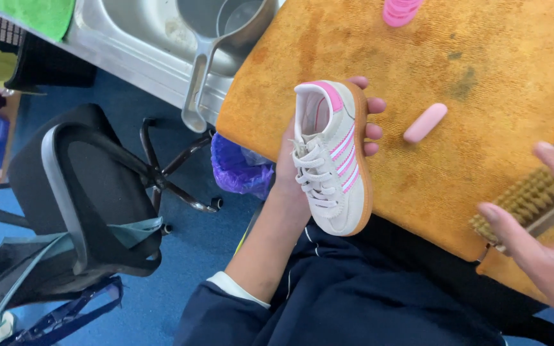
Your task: Cleaning a small child's shoe using a brush, cleaning solution, and a pink eraser.
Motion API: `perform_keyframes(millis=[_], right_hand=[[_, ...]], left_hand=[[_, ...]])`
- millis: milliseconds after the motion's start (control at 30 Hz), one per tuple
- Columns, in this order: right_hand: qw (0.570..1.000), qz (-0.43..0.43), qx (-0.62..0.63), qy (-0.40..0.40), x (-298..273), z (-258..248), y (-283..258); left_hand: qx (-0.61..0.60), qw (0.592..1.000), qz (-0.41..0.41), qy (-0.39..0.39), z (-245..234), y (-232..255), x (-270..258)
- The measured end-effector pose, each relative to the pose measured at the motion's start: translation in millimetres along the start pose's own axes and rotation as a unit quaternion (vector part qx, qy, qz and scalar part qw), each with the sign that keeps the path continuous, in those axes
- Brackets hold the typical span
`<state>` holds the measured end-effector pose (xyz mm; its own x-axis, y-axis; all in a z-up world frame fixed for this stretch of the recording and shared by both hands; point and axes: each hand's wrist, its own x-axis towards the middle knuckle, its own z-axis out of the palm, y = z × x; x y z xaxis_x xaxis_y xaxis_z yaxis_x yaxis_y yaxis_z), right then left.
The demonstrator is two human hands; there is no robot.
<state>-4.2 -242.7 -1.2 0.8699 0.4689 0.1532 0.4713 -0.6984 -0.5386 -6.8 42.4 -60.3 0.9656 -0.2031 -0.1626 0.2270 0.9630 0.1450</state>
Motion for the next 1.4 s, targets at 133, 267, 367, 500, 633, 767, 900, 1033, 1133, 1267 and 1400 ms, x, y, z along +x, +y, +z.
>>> perform_keyframes(millis=[133, 267, 367, 500, 633, 767, 900, 1033, 1133, 1267, 1400], right_hand=[[0.955, -0.126, -0.257, -0.079, 59, 10, -17], [0.973, -0.147, -0.151, -0.1, 89, 22, -19], [0.968, -0.157, -0.157, -0.115, 97, 31, -14], [0.97, -0.162, -0.162, -0.078, 101, 38, -11], [0.979, -0.16, -0.1, -0.075, 99, 34, -11], [0.981, -0.167, -0.072, -0.069, 88, 27, -10], [0.98, -0.195, 0.024, -0.043, 77, 18, -34], [0.976, -0.204, 0.068, -0.039, 70, 27, -47], [0.973, -0.196, 0.118, -0.033, 80, 32, -55], [0.971, -0.197, 0.128, -0.039, 82, 39, -57], [0.978, -0.197, 0.074, -0.008, 67, 49, -62]], left_hand=[[0.075, 0.996, 0.037, 0.033, 23, -4, 3], [0.173, 0.985, 0.025, -0.016, 24, 4, 5], [0.319, 0.948, 0.023, 0.003, 31, 11, 11], [0.537, 0.844, 0.018, 0.016, 38, 24, 27], [0.533, 0.845, -0.034, 0.017, 47, 32, 31], [0.529, 0.849, -0.008, -0.013, 27, 41, 46], [0.601, 0.794, 0.077, -0.05, 23, 44, 58], [0.529, 0.841, 0.1, -0.047, 12, 37, 67], [0.507, 0.85, 0.123, -0.075, 12, 36, 67], [0.503, 0.851, 0.138, -0.058, 9, 32, 68], [0.519, 0.833, 0.191, 0.001, 8, 22, 69]])
